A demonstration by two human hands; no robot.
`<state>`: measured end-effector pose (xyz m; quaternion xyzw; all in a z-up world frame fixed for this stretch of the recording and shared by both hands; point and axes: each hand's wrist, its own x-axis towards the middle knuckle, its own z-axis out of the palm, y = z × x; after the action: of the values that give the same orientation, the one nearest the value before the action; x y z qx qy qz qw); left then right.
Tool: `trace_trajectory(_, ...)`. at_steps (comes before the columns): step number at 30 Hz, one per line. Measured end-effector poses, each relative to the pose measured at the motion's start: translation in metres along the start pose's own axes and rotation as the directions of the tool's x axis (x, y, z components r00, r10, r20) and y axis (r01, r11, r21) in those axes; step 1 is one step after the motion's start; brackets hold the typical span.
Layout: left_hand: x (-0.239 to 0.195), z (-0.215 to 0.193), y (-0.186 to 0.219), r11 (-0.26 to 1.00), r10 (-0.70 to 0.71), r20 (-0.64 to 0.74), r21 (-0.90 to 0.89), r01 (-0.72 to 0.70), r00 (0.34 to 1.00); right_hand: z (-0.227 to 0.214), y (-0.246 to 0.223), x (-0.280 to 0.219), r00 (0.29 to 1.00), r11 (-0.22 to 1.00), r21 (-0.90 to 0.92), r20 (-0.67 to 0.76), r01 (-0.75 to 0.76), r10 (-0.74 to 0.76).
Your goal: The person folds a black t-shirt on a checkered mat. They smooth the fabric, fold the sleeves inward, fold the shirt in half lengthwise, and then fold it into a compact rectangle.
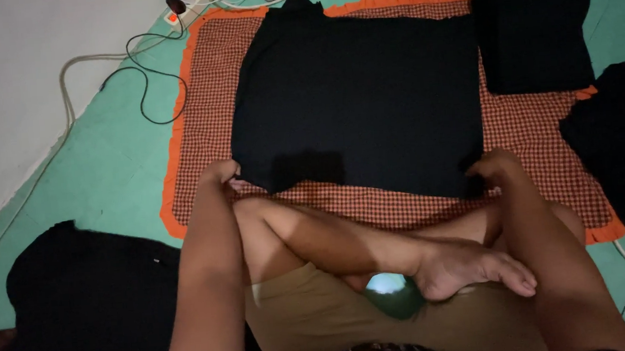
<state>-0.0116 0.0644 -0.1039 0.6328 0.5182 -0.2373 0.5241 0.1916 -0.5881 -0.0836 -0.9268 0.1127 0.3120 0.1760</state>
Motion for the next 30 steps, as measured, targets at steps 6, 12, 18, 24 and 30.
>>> trace_trajectory(6, -0.01, 0.057, 0.078, 0.719, -0.552, -0.493, 0.128, 0.683, 0.673, 0.004, 0.007, -0.001, 0.997, 0.988, 0.13, -0.031, 0.077, -0.074)
trace_trajectory(12, 0.021, -0.024, -0.014, 0.96, -0.113, 0.128, -0.243, 0.141, 0.985, -0.012, 0.005, -0.025, 0.982, 0.86, 0.487, 0.023, 0.152, -0.187)
trace_trajectory(18, 0.078, -0.038, -0.032, 0.969, -0.233, 0.195, 0.127, 0.211, 0.953, -0.031, 0.0, -0.054, 0.951, 0.938, 0.257, 0.14, 0.235, -0.276)
trace_trajectory(24, -0.115, -0.008, 0.045, 0.986, -0.119, 0.117, -0.102, 0.131, 0.986, -0.044, -0.016, -0.052, 0.913, 0.964, 0.227, 0.347, 0.14, -0.214)
trace_trajectory(30, -0.042, -0.022, 0.033, 0.861, 0.201, 0.098, -0.492, -0.128, 0.975, -0.057, -0.002, -0.038, 0.936, 0.832, 0.554, 0.282, 0.019, -0.209)
